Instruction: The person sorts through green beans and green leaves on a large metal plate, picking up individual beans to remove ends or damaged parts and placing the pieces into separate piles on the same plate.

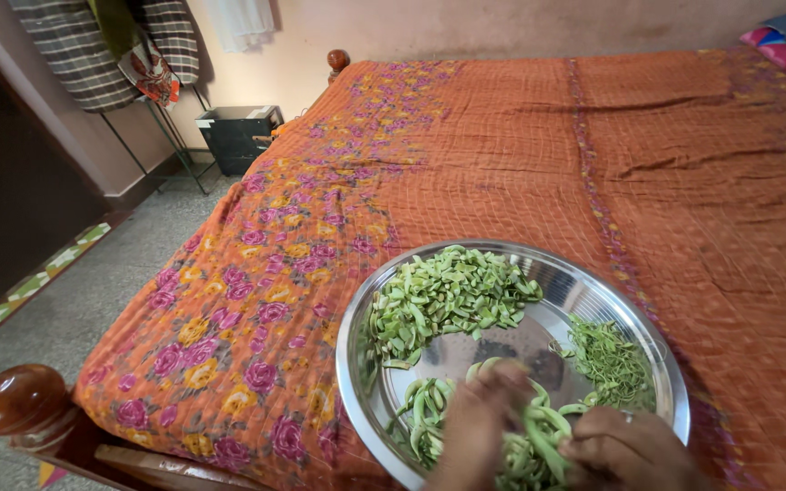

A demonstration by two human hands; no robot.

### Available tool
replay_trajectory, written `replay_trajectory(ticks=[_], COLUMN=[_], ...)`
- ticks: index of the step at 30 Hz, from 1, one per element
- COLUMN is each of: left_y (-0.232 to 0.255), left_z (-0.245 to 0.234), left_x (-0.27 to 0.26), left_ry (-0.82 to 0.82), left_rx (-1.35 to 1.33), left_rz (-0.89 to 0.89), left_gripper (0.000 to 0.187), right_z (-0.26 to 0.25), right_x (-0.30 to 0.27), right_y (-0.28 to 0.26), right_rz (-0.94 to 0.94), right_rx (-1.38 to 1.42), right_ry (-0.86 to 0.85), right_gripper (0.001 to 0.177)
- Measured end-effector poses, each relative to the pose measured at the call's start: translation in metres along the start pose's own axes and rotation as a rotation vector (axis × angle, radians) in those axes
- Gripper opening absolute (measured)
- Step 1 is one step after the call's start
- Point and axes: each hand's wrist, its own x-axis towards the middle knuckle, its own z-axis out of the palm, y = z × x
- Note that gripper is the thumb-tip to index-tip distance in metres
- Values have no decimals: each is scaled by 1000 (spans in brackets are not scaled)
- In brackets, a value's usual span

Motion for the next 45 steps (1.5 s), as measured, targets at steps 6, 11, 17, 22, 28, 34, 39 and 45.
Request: replay_trajectory(ticks=[6, 11, 17, 22, 28, 34, 39, 45], left_y=[67, 80, 81, 68, 65, 61, 49, 5], left_z=[-40, -43, -20, 0, 4, 5, -3, 13], left_x=[14, 12, -5, -19, -23, -22, -16, -20], left_ry=[219, 287, 243, 53, 65, 40, 82, -144], left_rx=[87, 106, 511, 768, 728, 700, 697, 891], left_rz=[407, 423, 383, 619, 431, 487, 534, 921], left_gripper=[22, 20, 15, 14, 15, 16, 6, 13], right_z=[-35, -35, -26, 0, 10, 12, 11, -1], right_x=[-26, -26, 9, 24, 15, 22, 15, -25], right_y=[19, 61, 40, 7, 4, 0, -1, 31], right_rz=[526, 1020, 1128, 914, 691, 656, 803, 1024], right_rx=[147, -333, -404, 62, -65, -245, -366, 207], right_ry=[-52, -175, -328, -160, -149, -210, 118, 734], right_gripper=[11, 14, 41, 52, 30, 29, 13, 12])
